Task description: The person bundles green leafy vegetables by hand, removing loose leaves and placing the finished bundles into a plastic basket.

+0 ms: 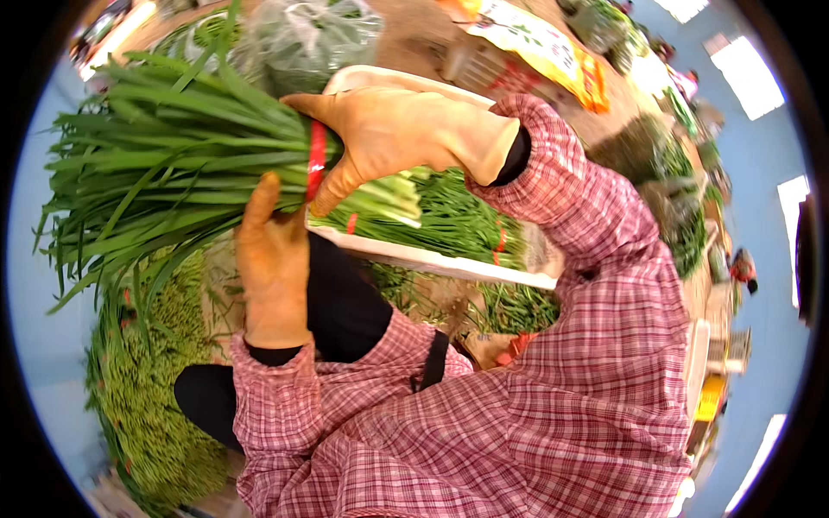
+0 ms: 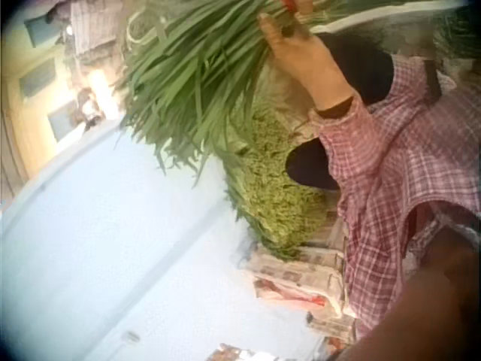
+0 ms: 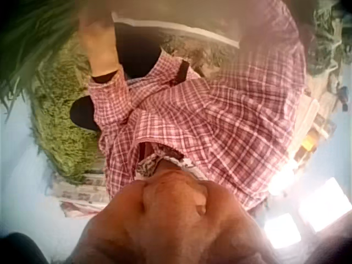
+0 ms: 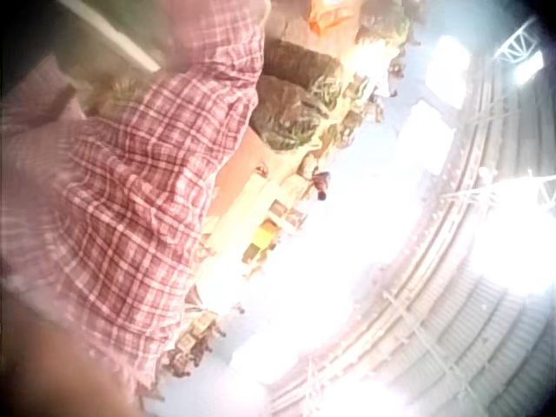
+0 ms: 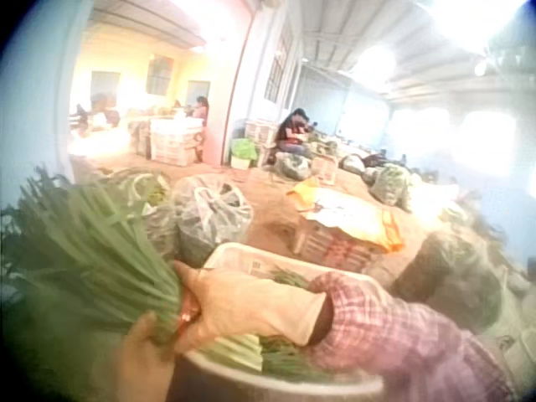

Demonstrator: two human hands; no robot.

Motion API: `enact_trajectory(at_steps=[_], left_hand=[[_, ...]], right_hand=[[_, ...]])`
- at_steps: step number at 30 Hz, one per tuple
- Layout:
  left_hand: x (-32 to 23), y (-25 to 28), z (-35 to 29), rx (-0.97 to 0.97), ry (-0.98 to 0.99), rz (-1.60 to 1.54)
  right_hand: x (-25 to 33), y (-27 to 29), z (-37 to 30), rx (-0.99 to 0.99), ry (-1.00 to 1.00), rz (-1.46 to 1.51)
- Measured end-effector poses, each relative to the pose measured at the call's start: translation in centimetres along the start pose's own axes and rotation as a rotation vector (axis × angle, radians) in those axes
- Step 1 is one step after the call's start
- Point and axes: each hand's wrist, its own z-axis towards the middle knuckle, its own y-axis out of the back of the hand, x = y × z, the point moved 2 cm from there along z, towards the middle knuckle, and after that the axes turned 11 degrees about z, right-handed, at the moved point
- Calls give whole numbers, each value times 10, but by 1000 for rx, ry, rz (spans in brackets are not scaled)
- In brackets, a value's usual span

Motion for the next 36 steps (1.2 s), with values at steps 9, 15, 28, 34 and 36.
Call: enact_trajectory(at_steps=[9, 15, 28, 34, 36], left_hand=[[155, -21, 43, 167, 486, 760], [180, 8, 32, 461, 720, 1455], [299, -15, 107, 1115, 98, 2658], [309, 48, 122, 1079, 496, 2700], [315, 53, 126, 1079, 558, 2697]], right_hand=[[-170, 21, -119, -234, -111, 308], [-325, -62, -205, -304, -282, -27], [-407, -108, -235, -29, -541, -402], [-427, -117, -229, 22, -599, -275], [-440, -126, -228, -5, -564, -238]])
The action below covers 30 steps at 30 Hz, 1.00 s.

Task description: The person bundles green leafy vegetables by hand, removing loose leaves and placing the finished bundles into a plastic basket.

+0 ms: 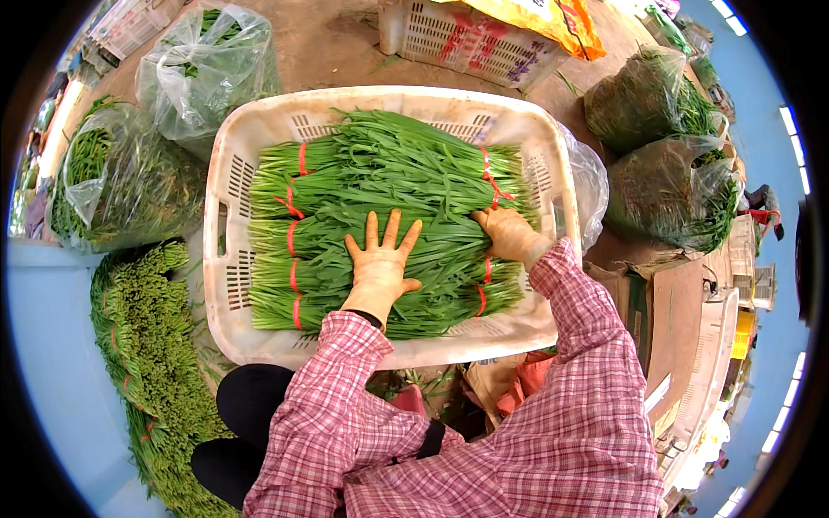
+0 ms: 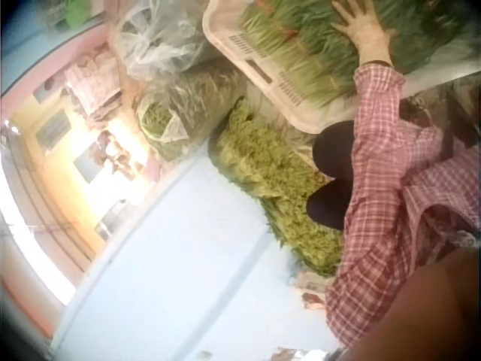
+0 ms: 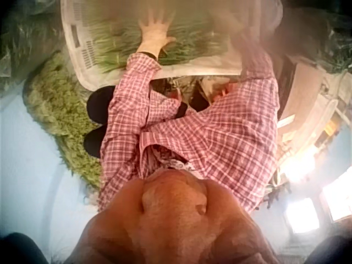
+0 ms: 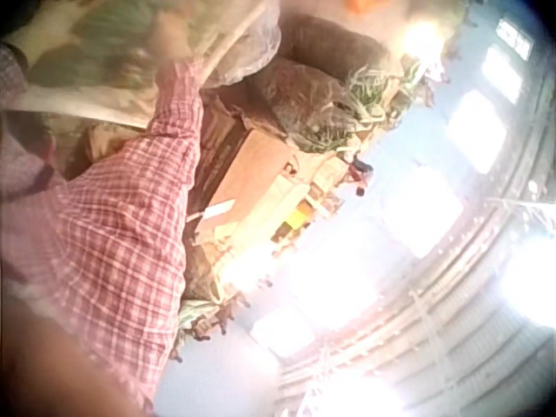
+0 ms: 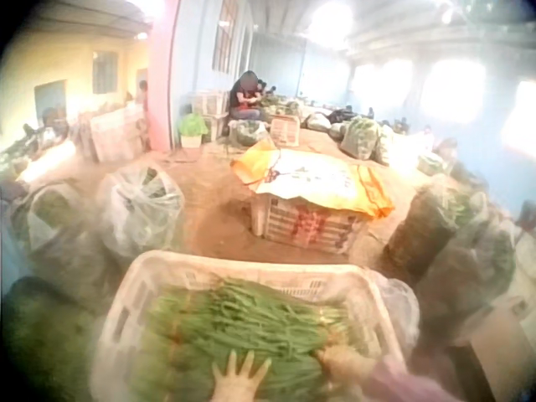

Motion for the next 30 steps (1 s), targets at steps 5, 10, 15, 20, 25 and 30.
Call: enact_trajectory(at_steps=[5, 10, 15, 20, 25, 30], left_hand=[[3, 0, 10, 5, -30, -29], [11, -4, 8, -32, 12, -84], [10, -21, 6, -229, 41, -119], [15, -33, 27, -130, -133, -295], [73, 22, -59, -252, -98, -482], [195, 36, -228, -1109, 283, -514]], right_hand=[[-16, -3, -2, -1, -33, 134], [63, 24, 10, -474, 14, 66], [94, -18, 48, -612, 250, 269], [70, -53, 49, -614, 227, 65], [51, -65, 57, -550, 248, 52], [88, -33, 33, -532, 120, -91]])
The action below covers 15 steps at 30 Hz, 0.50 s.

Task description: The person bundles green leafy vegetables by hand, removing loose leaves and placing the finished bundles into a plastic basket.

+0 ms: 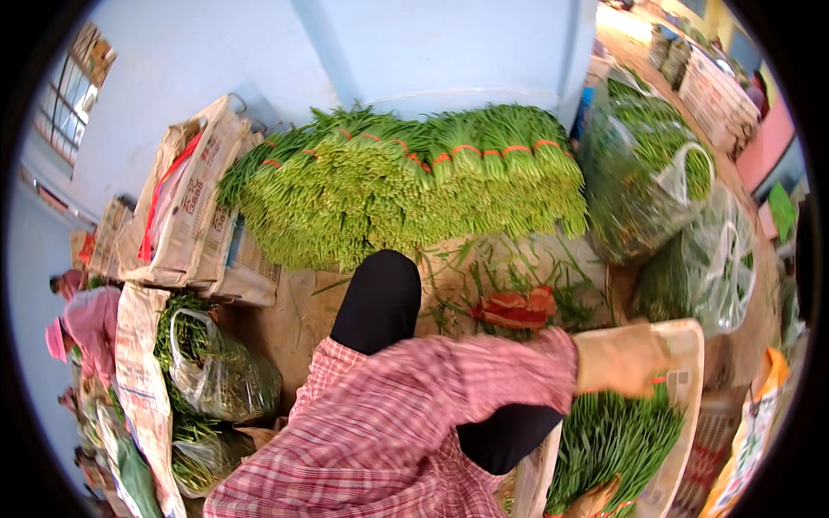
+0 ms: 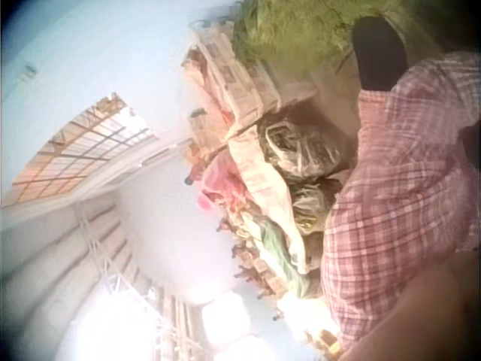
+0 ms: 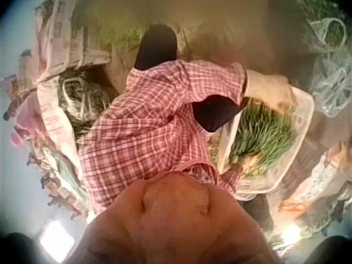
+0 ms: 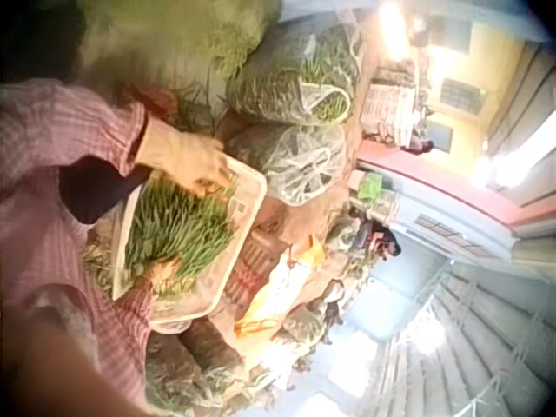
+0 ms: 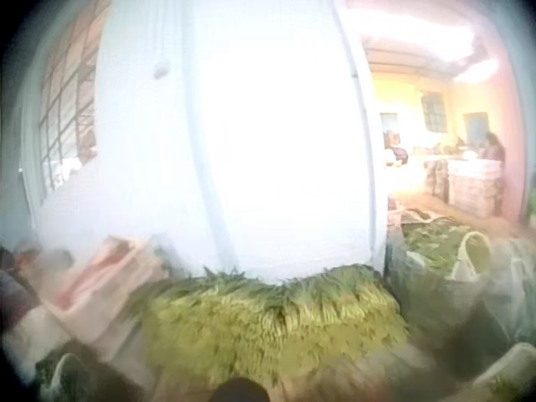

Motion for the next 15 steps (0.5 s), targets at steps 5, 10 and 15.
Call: enact_trajectory(at_steps=[5, 10, 15], left_hand=[[202, 184, -190, -263, 645, 565], [324, 326, -390, -365, 1336, 1242], [392, 369, -454, -205, 1859, 745]], right_hand=[[18, 24, 16, 77, 42, -105], [45, 46, 25, 103, -69, -51], [52, 51, 83, 88, -97, -328]])
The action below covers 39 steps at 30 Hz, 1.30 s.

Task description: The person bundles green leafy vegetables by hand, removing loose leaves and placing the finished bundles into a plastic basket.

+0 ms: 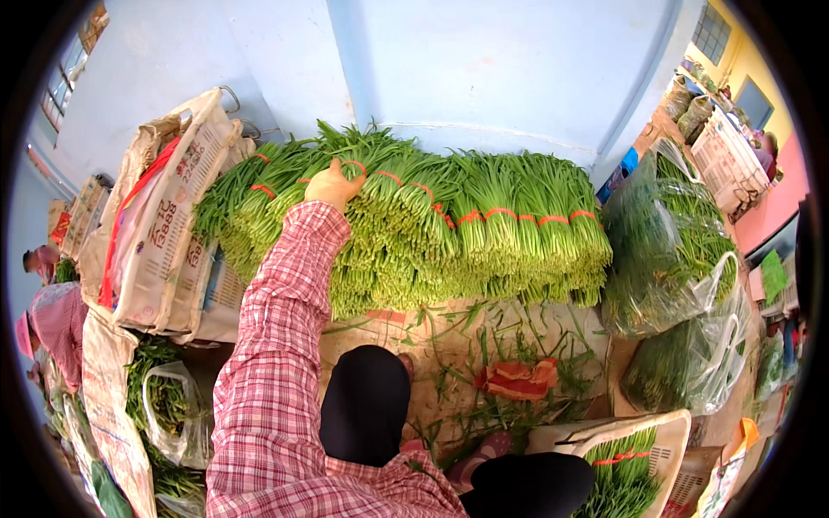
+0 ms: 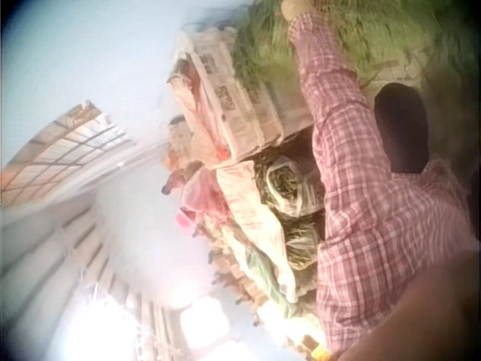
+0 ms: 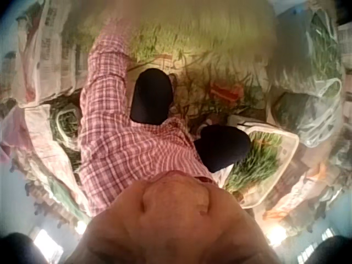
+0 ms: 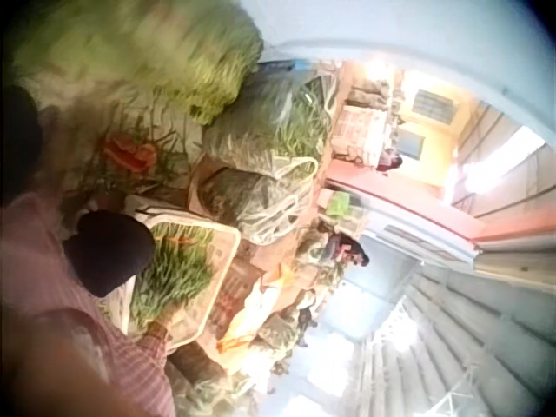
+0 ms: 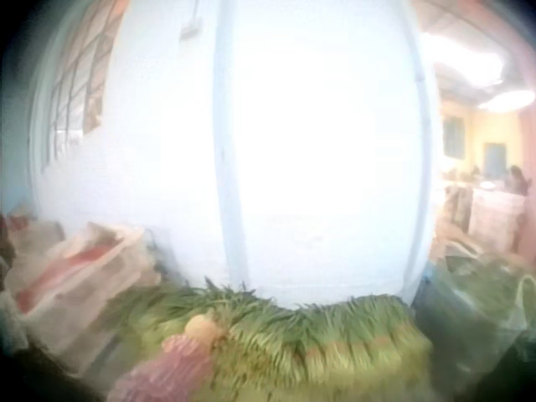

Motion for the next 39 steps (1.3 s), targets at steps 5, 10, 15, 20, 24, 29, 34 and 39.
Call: enact_trajectory(at_steps=[5, 10, 15, 20, 24, 29, 34, 39], left_hand=[[12, -21, 43, 13, -139, 30], [51, 20, 21, 35, -75, -175], [67, 75, -79, -41, -167, -449], [61, 95, -220, -161, -152, -660], [63, 55, -308, -229, -333, -773], [91, 25, -321, 174, -73, -1469], [44, -12, -321, 1024, -88, -2231], [4, -32, -334, 1137, 159, -2025]], right_hand=[[133, 72, 49, -200, 278, 398], [299, 110, 70, 197, 456, 971], [474, 134, 6, 782, 557, 1424], [622, 101, -60, 1403, 437, 1592], [707, 101, -133, 2099, 211, 1744], [684, 79, -130, 1863, 284, 1863], [612, 129, -117, 1475, 819, 1665], [556, 114, -69, 835, 504, 1700]])
